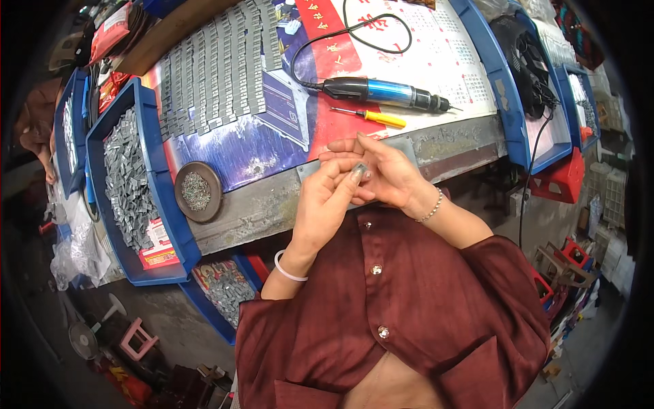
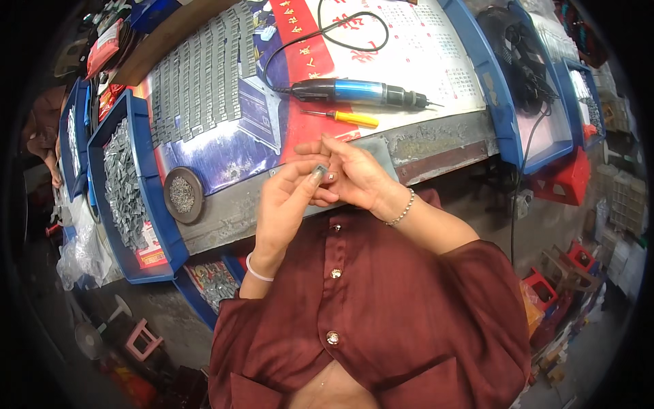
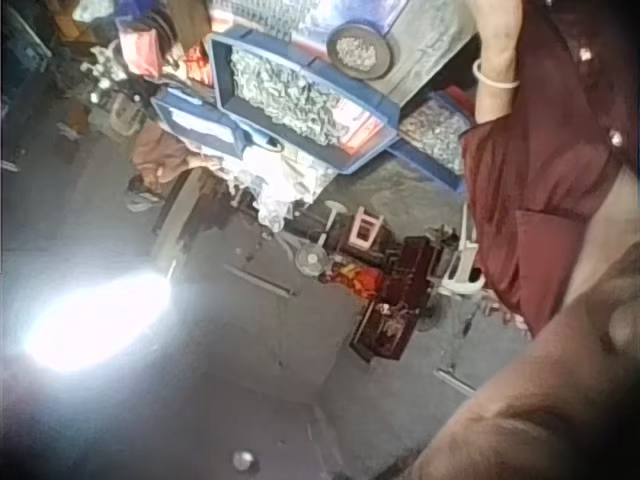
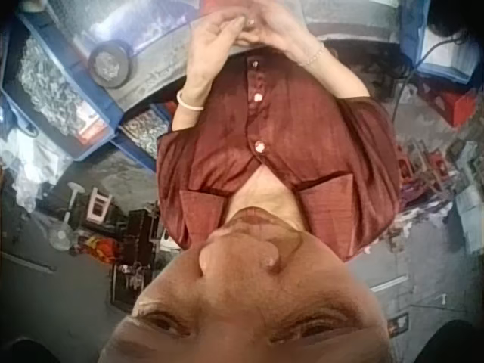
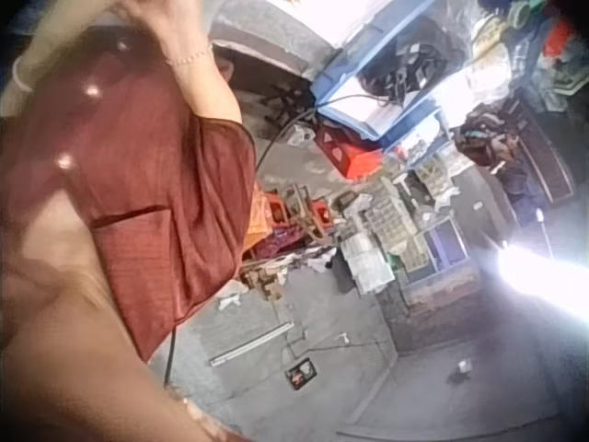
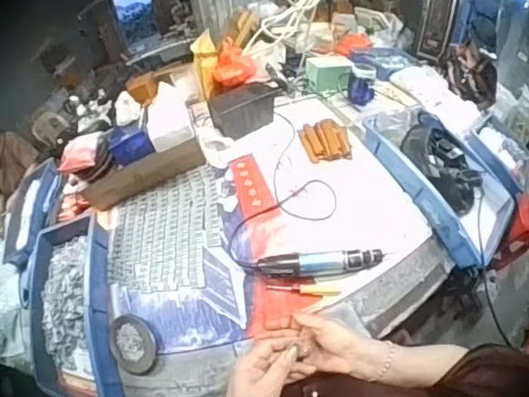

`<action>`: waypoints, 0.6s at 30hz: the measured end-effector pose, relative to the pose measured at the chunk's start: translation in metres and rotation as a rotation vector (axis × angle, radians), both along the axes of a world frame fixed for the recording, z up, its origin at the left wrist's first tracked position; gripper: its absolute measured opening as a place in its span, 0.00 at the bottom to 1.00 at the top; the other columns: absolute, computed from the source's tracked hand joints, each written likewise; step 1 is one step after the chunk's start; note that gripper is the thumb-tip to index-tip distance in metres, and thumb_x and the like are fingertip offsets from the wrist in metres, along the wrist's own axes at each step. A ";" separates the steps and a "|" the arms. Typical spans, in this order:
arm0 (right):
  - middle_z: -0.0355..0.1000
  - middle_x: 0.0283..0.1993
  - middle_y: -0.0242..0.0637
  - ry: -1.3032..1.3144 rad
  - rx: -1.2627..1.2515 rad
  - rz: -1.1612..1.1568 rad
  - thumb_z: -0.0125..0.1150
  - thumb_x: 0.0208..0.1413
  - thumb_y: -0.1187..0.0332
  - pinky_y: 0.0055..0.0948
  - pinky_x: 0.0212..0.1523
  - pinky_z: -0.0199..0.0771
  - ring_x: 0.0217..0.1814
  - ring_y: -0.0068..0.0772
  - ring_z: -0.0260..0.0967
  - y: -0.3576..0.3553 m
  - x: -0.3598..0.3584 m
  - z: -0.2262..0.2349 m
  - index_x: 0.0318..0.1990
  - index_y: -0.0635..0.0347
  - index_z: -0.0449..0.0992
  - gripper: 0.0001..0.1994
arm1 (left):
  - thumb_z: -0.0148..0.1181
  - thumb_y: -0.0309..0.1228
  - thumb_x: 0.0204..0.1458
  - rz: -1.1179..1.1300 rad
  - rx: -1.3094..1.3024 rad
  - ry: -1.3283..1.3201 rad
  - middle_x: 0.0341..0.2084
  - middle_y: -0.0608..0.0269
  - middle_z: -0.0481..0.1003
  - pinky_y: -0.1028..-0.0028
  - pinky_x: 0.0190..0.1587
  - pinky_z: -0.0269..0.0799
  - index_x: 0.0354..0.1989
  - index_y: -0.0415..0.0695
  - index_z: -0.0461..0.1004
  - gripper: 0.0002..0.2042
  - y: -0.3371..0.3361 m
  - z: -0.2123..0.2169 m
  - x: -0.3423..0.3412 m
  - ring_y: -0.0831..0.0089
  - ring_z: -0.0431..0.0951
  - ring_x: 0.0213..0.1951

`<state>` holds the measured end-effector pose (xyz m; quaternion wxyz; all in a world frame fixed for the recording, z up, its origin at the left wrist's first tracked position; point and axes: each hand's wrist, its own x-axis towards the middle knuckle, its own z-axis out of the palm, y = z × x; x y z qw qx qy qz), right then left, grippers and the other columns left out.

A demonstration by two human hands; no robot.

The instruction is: The person holds a metal component and applies an electric rotary tool to it. Afterward, the person works on the metal component using a small screwdriver.

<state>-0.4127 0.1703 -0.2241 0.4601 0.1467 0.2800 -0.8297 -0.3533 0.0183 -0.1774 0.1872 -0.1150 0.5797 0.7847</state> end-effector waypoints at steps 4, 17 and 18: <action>0.68 0.59 0.52 -0.077 -0.193 0.029 0.42 0.68 0.51 0.40 0.58 0.71 0.59 0.41 0.70 0.003 0.001 -0.002 0.57 0.68 0.67 0.26 | 0.51 0.31 0.64 0.018 -0.099 0.028 0.40 0.55 0.79 0.77 0.35 0.76 0.53 0.33 0.71 0.15 0.003 0.002 0.001 0.73 0.82 0.34; 0.71 0.55 0.51 -0.169 -0.326 -0.154 0.44 0.67 0.54 0.43 0.63 0.67 0.59 0.44 0.70 0.002 0.016 -0.002 0.52 0.72 0.71 0.24 | 0.57 0.23 0.45 -0.268 -1.482 1.200 0.35 0.58 0.78 0.68 0.42 0.72 0.45 0.37 0.76 0.16 0.027 0.017 0.004 0.66 0.79 0.38; 0.71 0.56 0.51 -0.176 -0.333 -0.170 0.44 0.68 0.54 0.43 0.63 0.67 0.59 0.44 0.69 0.002 0.017 -0.013 0.52 0.71 0.71 0.24 | 0.57 0.23 0.45 -0.279 -1.479 1.208 0.35 0.58 0.78 0.68 0.42 0.72 0.45 0.37 0.76 0.16 0.028 0.013 0.005 0.66 0.79 0.38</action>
